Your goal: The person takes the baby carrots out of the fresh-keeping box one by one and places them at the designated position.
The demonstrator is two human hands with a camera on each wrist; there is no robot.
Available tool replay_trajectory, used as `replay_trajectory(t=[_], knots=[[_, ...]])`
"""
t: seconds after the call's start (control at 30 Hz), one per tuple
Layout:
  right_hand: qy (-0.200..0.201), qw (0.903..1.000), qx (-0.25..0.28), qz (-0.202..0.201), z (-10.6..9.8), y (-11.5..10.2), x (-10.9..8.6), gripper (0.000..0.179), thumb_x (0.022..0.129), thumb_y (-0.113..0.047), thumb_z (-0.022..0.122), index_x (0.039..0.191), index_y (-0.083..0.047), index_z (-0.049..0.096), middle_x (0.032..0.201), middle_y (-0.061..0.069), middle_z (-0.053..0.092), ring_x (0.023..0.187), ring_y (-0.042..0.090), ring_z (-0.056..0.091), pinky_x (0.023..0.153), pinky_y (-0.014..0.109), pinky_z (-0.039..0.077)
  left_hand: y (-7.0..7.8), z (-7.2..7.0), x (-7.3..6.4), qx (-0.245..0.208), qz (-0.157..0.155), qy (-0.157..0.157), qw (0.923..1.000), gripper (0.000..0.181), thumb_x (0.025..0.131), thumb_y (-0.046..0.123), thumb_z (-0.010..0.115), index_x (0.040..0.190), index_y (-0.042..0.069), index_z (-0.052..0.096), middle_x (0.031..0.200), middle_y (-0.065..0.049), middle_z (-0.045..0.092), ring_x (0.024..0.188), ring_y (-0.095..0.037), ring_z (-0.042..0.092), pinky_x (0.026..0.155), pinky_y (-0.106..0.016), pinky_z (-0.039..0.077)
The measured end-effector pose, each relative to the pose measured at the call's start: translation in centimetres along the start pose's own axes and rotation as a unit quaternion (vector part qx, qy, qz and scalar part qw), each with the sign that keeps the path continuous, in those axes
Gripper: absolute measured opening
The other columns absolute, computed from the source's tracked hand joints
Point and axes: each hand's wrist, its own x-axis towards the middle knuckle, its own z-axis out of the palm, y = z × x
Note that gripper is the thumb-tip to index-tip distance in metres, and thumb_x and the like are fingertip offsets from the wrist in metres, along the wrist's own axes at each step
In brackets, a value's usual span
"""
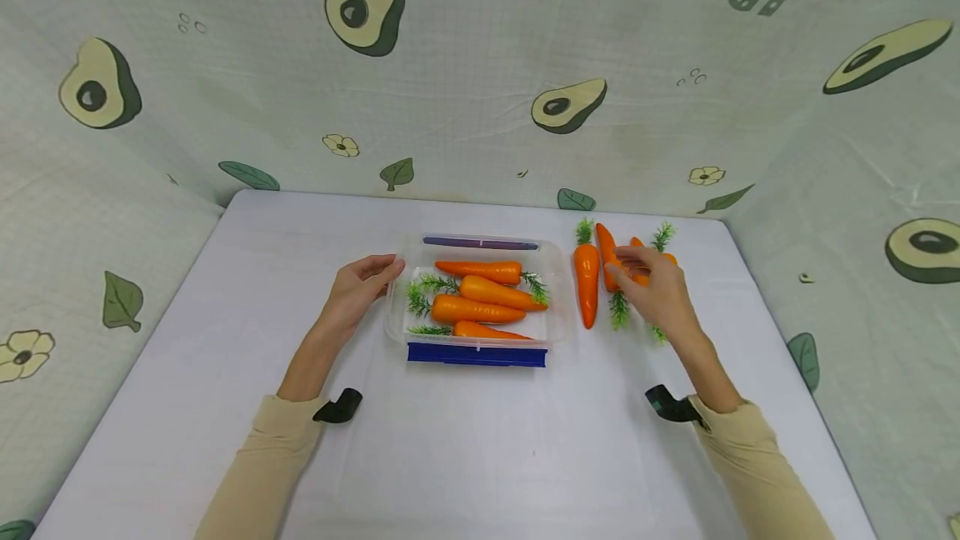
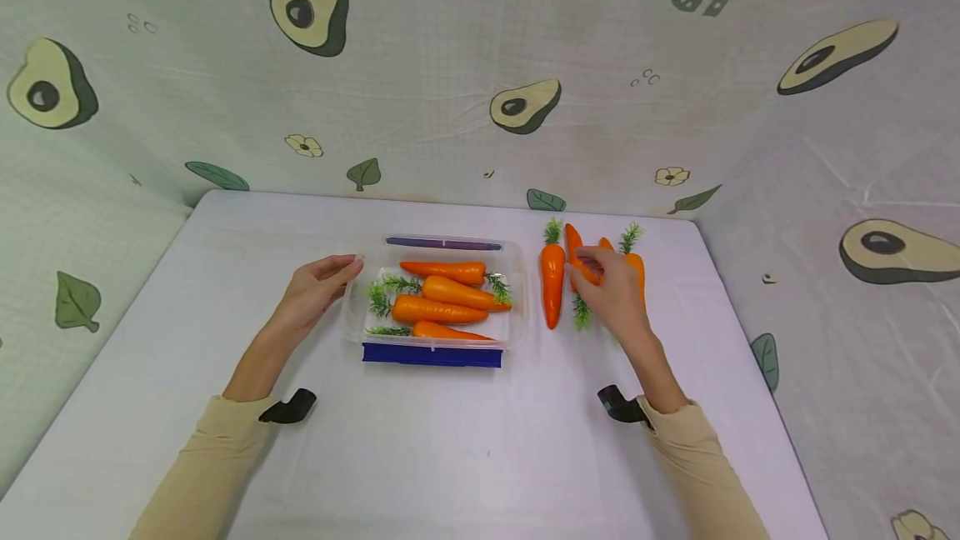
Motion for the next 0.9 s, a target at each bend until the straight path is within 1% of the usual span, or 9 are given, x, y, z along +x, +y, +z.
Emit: replay_trajectory(t=[0.17,0.37,0.53,0.63,0.77,0.9], knots=[[-0.005,0.9995,0.003,-0.031,1.3,-1.1,0.5,0.033,0.096,-0.006,0.073,0.124,0.011,0.065,0.116,0.027,0.068,0.106,0.043,0.065,0.092,0.056,0.054,0.0,-0.1,0.0,0.000,-0.001,0.003,1.0000,0.062,0.097,0.041,0.072,0.143,0.003,0.057,0.137,-0.012,0.061,0.122,-0.027,0.056,0.094,-0.021,0.050],[-0.016,0.9993,0.005,-0.034,2.6,-2.3,0.9,0.035,0.097,-0.007,0.073,0.126,0.009,0.065,0.120,0.027,0.067,0.109,0.042,0.063,0.096,0.058,0.052,-0.1,0.0,0.2,0.001,-0.001,0.002,1.0000,0.062,0.097,0.042,0.072,0.143,0.003,0.057,0.137,-0.013,0.062,0.121,-0.028,0.056,0.098,-0.026,0.050],[-0.033,0.9984,0.023,-0.040,3.8,-3.1,1.1,0.035,0.097,-0.010,0.073,0.127,0.006,0.066,0.123,0.025,0.066,0.111,0.041,0.063,0.096,0.056,0.053,0.0,-0.1,0.1,0.001,0.000,0.004,1.0000,0.061,0.096,0.042,0.073,0.142,0.004,0.059,0.136,-0.014,0.062,0.121,-0.027,0.057,0.096,-0.023,0.050],[-0.042,0.9973,0.034,-0.050,4.5,-3.6,1.2,0.034,0.097,-0.011,0.074,0.126,0.004,0.066,0.124,0.023,0.066,0.114,0.041,0.063,0.098,0.055,0.052,-0.1,-0.1,0.2,0.003,0.001,0.006,1.0000,0.061,0.096,0.043,0.073,0.141,0.004,0.059,0.135,-0.013,0.062,0.120,-0.027,0.057,0.095,-0.022,0.050],[-0.047,0.9956,0.040,-0.071,5.5,-4.3,1.3,0.035,0.095,-0.011,0.075,0.126,0.004,0.067,0.124,0.022,0.067,0.114,0.039,0.063,0.101,0.052,0.051,-0.2,-0.1,0.2,-0.001,0.008,0.002,1.0000,0.060,0.096,0.042,0.073,0.140,0.003,0.060,0.136,-0.014,0.062,0.120,-0.026,0.057,0.098,-0.026,0.050],[-0.057,0.9938,0.040,-0.087,6.4,-5.0,1.4,0.037,0.095,-0.011,0.075,0.128,0.004,0.066,0.126,0.021,0.067,0.115,0.040,0.063,0.101,0.053,0.051,-0.3,-0.1,0.2,-0.003,0.011,0.000,0.9999,0.059,0.097,0.041,0.073,0.140,0.003,0.060,0.136,-0.014,0.061,0.121,-0.026,0.057,0.098,-0.026,0.049]])
